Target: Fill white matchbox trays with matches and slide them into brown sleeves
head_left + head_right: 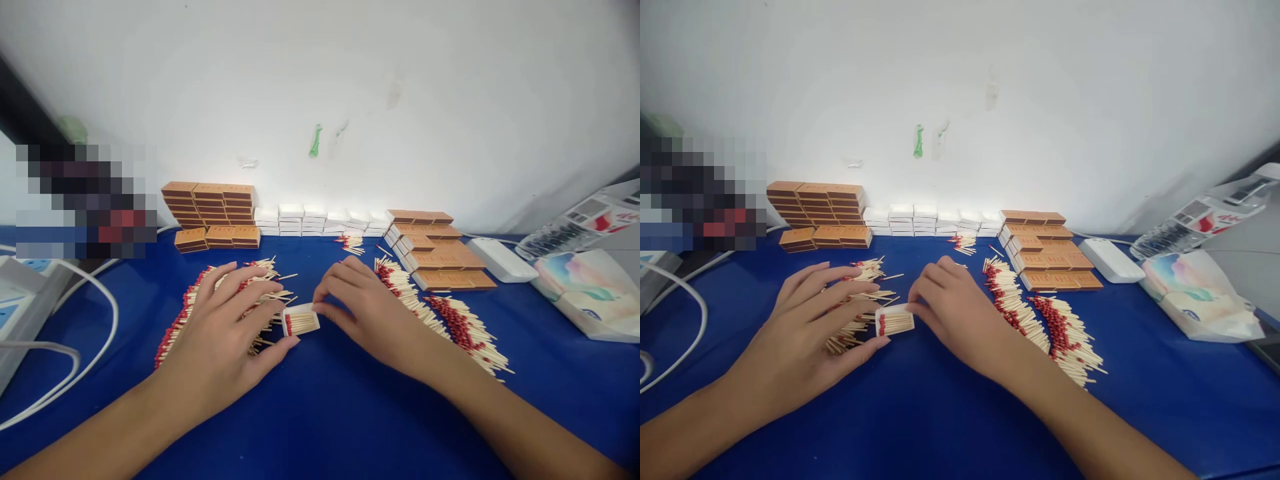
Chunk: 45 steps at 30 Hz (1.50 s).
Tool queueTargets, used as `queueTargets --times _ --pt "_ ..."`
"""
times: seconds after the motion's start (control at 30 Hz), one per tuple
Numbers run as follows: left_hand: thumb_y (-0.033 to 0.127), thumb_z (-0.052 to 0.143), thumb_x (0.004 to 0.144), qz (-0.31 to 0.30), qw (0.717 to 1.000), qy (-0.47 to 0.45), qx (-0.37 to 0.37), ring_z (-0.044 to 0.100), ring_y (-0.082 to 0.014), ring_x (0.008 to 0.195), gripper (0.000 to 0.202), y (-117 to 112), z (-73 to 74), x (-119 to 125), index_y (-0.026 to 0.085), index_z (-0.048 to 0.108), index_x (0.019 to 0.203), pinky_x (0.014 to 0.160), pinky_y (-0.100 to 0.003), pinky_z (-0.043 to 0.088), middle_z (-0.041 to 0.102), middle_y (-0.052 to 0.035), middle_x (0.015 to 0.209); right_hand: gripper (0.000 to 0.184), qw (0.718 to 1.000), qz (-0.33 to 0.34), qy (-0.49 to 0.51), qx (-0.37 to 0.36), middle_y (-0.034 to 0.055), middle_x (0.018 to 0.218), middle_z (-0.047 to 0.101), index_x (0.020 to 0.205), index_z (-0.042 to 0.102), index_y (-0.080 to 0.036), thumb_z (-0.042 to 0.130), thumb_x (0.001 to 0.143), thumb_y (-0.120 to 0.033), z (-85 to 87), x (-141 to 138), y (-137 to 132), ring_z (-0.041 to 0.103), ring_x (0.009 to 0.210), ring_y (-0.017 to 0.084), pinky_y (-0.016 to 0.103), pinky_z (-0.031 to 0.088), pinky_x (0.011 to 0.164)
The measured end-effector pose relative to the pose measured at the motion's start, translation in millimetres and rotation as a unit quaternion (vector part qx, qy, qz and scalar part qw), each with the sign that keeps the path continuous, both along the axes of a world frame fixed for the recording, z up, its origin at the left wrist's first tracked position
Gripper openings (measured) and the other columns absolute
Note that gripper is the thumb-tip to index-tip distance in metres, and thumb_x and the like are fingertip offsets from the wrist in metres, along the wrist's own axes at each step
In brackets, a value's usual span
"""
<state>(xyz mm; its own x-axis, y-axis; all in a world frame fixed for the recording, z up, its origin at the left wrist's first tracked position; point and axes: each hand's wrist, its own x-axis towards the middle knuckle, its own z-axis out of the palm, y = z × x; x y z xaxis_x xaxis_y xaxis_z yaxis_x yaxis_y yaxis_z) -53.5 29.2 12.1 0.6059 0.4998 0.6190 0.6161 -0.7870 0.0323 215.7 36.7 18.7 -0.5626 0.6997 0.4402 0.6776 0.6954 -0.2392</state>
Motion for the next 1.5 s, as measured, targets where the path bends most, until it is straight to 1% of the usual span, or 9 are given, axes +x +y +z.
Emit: queueTargets --times 0.1,0.23,0.4,0.57,0.73,0.93,1.07,1.23,1.5 --pt "0.035 0.074 0.105 -0.003 1.000 0.000 -0.003 0.068 -0.0368 0.136 0.015 0 0.6 1 0.023 0.072 0.114 0.119 -0.064 0.045 0.081 -0.0084 0.126 0.011 0.997 -0.063 0.033 -0.003 0.0080 0.099 0.075 0.099 0.069 -0.024 0.066 0.109 -0.026 -2.6 27 21 0.063 0.100 0.029 0.045 0.051 0.092" --pt "0.036 0.075 0.105 -0.005 1.000 -0.006 -0.003 0.069 -0.0369 0.135 0.014 -1 1.1 2 0.023 0.073 0.111 0.119 -0.064 0.046 0.082 -0.0080 0.124 0.009 0.986 -0.165 -0.011 0.003 0.0113 0.099 0.076 0.099 0.073 -0.023 0.071 0.102 -0.031 -14.9 68 55 0.064 0.102 0.034 0.049 0.050 0.092" --pt "0.035 0.074 0.105 -0.003 1.000 -0.006 -0.007 0.068 -0.0369 0.136 0.014 -1 1.2 2 0.023 0.073 0.112 0.120 -0.065 0.045 0.082 -0.0085 0.125 0.017 0.984 -0.170 -0.044 0.005 0.0142 0.107 0.076 0.108 0.077 -0.024 0.068 0.102 -0.037 -27.5 85 72 0.063 0.107 0.035 0.052 0.049 0.098" --pt "0.036 0.075 0.105 -0.004 1.000 -0.012 -0.009 0.068 -0.0373 0.138 0.014 -2 2.0 1 0.023 0.073 0.110 0.121 -0.065 0.044 0.081 -0.0077 0.126 0.012 0.988 -0.149 -0.040 -0.019 0.0115 0.099 0.073 0.095 0.073 -0.025 0.065 0.102 -0.029 -27.9 82 71 0.061 0.104 0.033 0.048 0.049 0.095" --pt "0.036 0.075 0.104 -0.010 1.000 -0.010 -0.014 0.068 -0.0377 0.137 0.015 -2 1.0 1 0.022 0.074 0.111 0.121 -0.066 0.043 0.081 -0.0077 0.126 0.013 0.986 -0.152 -0.059 -0.038 0.0122 0.098 0.071 0.092 0.070 -0.023 0.064 0.103 -0.027 -28.1 83 71 0.059 0.101 0.034 0.048 0.048 0.093" --pt "0.036 0.074 0.104 -0.004 1.000 -0.010 -0.017 0.067 -0.0379 0.138 0.015 -2 1.2 1 0.022 0.074 0.110 0.122 -0.065 0.042 0.081 -0.0076 0.126 0.012 0.993 -0.115 -0.041 -0.004 0.0125 0.102 0.071 0.097 0.067 -0.023 0.061 0.107 -0.025 -15.0 67 54 0.058 0.102 0.033 0.048 0.048 0.092" --pt "0.034 0.074 0.105 0.005 1.000 -0.013 -0.011 0.067 -0.0383 0.138 0.014 -1 1.4 0 0.021 0.074 0.111 0.120 -0.064 0.043 0.081 -0.0084 0.127 0.015 0.997 -0.054 -0.037 0.030 0.0122 0.107 0.072 0.102 0.067 -0.023 0.056 0.112 -0.023 -2.4 34 24 0.057 0.104 0.032 0.047 0.048 0.091" --pt "0.034 0.075 0.104 0.006 1.000 -0.006 -0.009 0.068 -0.0388 0.137 0.015 0 1.7 0 0.021 0.073 0.111 0.118 -0.064 0.043 0.081 -0.0090 0.127 0.014 0.994 -0.052 -0.092 0.040 0.0115 0.107 0.072 0.101 0.068 -0.020 0.059 0.112 -0.017 0.3 -5 -5 0.056 0.100 0.029 0.044 0.047 0.088" --pt "0.036 0.073 0.105 0.004 1.000 0.001 -0.008 0.067 -0.0387 0.137 0.016 0 0.2 0 0.022 0.073 0.112 0.118 -0.064 0.043 0.081 -0.0084 0.126 0.013 0.993 -0.046 -0.108 0.014 0.0121 0.109 0.072 0.103 0.068 -0.018 0.059 0.113 -0.019 -1.7 -9 -7 0.055 0.101 0.029 0.043 0.048 0.089"
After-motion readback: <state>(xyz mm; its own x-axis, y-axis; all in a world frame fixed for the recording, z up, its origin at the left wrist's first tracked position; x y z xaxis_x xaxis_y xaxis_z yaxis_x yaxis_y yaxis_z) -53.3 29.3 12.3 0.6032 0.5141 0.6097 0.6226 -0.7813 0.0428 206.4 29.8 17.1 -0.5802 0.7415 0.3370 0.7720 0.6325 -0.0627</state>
